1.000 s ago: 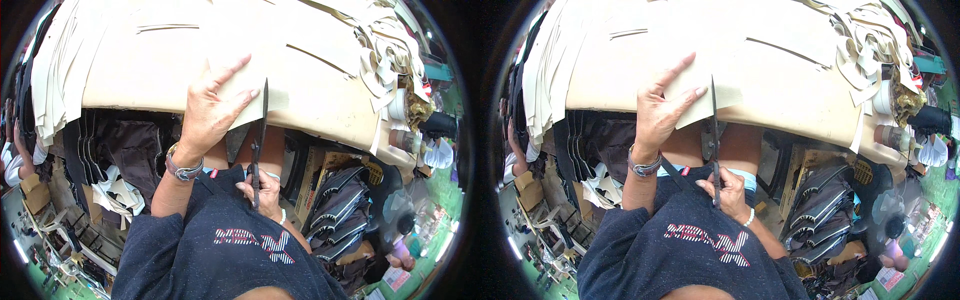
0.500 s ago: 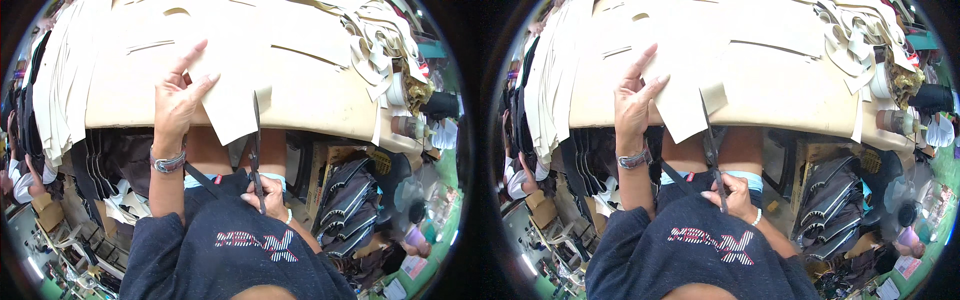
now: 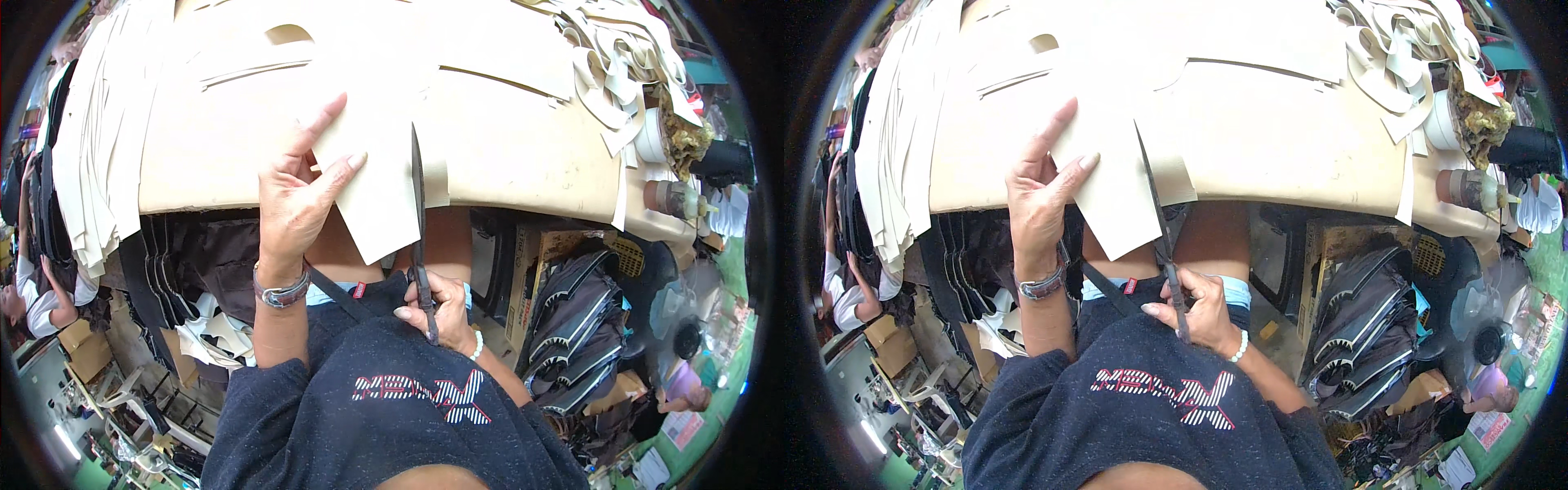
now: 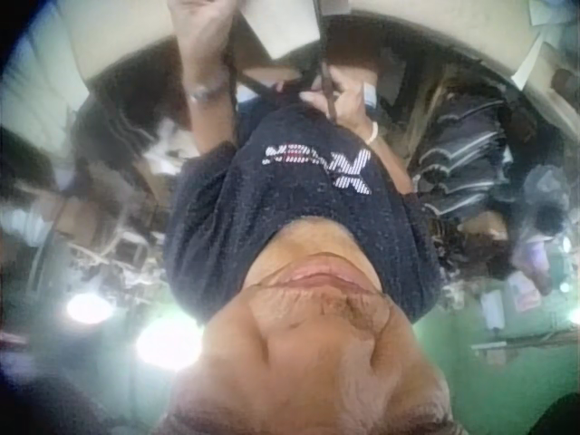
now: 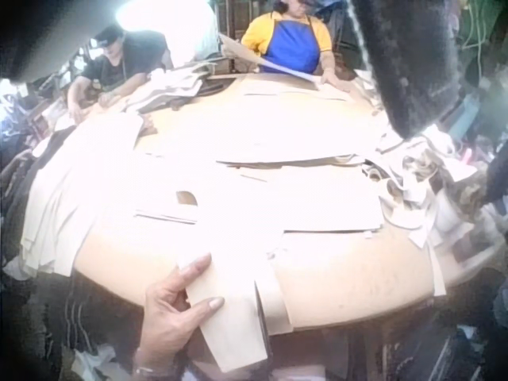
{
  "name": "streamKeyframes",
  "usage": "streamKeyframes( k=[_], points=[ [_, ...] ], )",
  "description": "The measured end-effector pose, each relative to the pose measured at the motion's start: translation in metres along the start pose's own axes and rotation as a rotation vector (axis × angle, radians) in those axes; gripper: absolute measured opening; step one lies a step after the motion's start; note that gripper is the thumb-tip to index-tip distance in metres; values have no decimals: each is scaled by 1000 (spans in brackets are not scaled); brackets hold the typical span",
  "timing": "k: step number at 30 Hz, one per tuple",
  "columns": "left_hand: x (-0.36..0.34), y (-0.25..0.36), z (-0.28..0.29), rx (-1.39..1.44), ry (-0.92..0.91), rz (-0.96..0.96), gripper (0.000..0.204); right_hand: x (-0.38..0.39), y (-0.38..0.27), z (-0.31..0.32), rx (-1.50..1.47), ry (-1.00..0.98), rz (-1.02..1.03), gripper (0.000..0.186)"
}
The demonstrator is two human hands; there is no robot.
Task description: The person uses shears to cut curved and straight edges on light-colored leather sheets, handling the pieces one at a time and moving scraps aside on a large work table.
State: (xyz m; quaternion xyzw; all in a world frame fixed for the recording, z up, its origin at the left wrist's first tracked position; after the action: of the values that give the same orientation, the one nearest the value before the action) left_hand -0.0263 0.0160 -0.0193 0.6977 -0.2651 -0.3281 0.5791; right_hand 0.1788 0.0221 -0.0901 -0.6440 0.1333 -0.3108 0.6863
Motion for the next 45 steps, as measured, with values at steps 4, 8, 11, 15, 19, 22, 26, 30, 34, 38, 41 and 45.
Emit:
streamKeyframes(
  k=[4, 8, 11, 15, 19, 22, 26, 30, 34, 38, 41, 45],
  points=[
    [1, -2, 1, 30, 12, 20, 50, 0, 0, -1, -2, 11, -20, 33],
    [2, -4, 2, 17, 20, 1, 49, 1, 5, -3, -49, -7, -82, 31],
    [2, -5, 0, 9, 13, -9, 49, 1, 4, -2, -56, 5, -65, 30],
    [2, -6, 0, 3, 18, 7, 49, 1, 5, -3, -62, 17, -41, 29],
    [2, -6, 0, -2, 16, 2, 49, 1, 5, -3, -86, 19, -75, 29],
    [2, -6, -1, -7, 10, -7, 49, 1, 7, -3, -66, 25, -53, 29],
    [2, -8, -1, -5, 10, 4, 49, 0, 6, -2, -21, 35, -55, 28],
    [-4, -7, 2, -50, 21, -29, 50, 3, 9, -3, -71, 22, -137, 28],
    [-30, -6, 8, 124, 15, 46, 49, 6, 14, -3, -70, -6, -147, 28],
    [-37, -8, 10, 91, -25, 3, 47, 4, 4, 1, -84, -20, 6, 32],
    [-28, -8, 8, 69, -19, 26, 46, -1, 2, 1, -57, -16, -20, 34],
    [-14, -10, 9, -36, -30, 26, 46, -6, 3, 2, -39, -5, -56, 34]
  ],
)
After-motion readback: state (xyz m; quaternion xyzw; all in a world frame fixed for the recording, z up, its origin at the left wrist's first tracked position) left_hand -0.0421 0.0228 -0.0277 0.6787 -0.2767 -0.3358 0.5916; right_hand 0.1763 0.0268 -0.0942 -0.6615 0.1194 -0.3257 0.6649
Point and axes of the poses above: each hand's wrist, its own x-axis away from the middle knuckle, its own z-axis out of the back of the hand, y = z × x, the point moved 7 cm from there along -x, towards the middle knuckle, and after that the axes turned 3 degrees about -z, right-handed, at the moved point
